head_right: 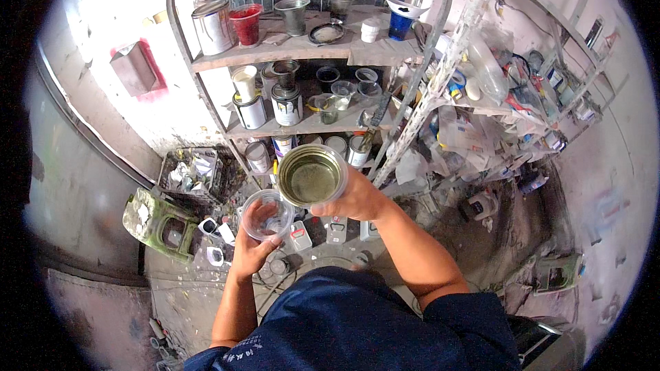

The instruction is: The person retrieves a plastic cup and a paint can from a cluttered shelf. They pour a liquid from a large white container into the paint can, then transfer some of the paint into the plastic cup. Finally, they use a flat metal tool to stir the paint mixture inside the cup.

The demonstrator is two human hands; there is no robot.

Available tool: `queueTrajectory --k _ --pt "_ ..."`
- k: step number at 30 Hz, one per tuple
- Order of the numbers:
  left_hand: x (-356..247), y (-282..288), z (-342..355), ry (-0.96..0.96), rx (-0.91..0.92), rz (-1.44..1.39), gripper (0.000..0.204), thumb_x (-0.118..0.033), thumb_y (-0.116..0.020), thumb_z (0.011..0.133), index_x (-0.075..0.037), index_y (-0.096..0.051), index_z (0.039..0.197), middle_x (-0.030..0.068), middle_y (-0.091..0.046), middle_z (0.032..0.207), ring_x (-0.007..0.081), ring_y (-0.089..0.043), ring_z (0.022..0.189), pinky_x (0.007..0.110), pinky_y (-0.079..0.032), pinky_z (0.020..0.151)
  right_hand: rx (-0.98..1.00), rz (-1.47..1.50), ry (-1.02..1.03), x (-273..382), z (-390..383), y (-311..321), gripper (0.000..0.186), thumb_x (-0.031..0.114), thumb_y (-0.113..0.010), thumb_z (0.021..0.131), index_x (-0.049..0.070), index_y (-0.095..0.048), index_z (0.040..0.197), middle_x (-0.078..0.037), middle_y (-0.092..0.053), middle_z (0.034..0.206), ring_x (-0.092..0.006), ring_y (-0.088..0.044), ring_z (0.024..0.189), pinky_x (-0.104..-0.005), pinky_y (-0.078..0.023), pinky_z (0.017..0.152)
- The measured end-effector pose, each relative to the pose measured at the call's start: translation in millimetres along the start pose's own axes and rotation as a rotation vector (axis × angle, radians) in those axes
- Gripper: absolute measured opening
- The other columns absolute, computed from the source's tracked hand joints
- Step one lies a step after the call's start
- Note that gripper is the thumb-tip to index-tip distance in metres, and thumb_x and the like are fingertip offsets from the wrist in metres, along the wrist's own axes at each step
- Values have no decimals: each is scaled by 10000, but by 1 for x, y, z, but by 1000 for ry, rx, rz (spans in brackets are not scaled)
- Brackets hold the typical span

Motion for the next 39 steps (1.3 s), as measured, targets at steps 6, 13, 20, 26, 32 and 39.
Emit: queueTrajectory --k 6,13,20,26,32,39 --pt "1 1 -2 -1 -9 10 894 -115 -760 716 -34 -243 1441 190 -428 1362 289 -436 1251 364 -471 889 24 -119 3 -1 0 -2 758 151 -816 690 6 -415 1316 -75 -547 1226 -156 -510 1131 -334 -401 986" --pt "4 0 0 -2 2 34 877 -111 -752 733 -33 -240 1441 208 -416 1366 269 -459 1221 348 -488 851 15 -163 -12 1 1 -4 786 108 -829 666 11 -407 1322 -73 -541 1238 -158 -503 1150 -339 -391 997" --pt "2 3 0 -21 -13 71 902 -111 -786 709 -14 -255 1432 197 -451 1348 244 -481 1198 343 -477 865 13 -268 -13 0 3 -6 824 82 -852 624 9 -412 1317 -73 -544 1244 -162 -503 1162 -351 -386 1010" --pt "4 4 3 -48 -16 126 903 -110 -788 696 -6 -270 1429 196 -463 1346 233 -505 1163 332 -476 856 22 -433 -25 7 6 -8 804 123 -854 643 25 -415 1310 -73 -543 1229 -155 -502 1139 -331 -383 994" --pt "-4 1 4 -73 -12 144 904 -136 -794 707 -14 -269 1432 208 -464 1340 243 -515 1148 337 -480 850 28 -427 -35 7 9 -9 852 97 -864 614 19 -401 1325 -70 -532 1250 -152 -496 1155 -331 -378 1006" --pt "1 5 4 -48 -20 35 902 -129 -789 719 -30 -255 1438 198 -443 1354 261 -471 1207 356 -471 879 -3 1 -59 -6 9 -2 851 112 -823 661 14 -356 1366 -79 -511 1280 -170 -479 1190 -344 -365 1026"
Point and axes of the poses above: each hand's wrist, its own z-axis towards the middle knuckle, its own y-axis out of the back of the hand, x = y × z, the point moved 6 cm from there along z, towards the middle knuckle
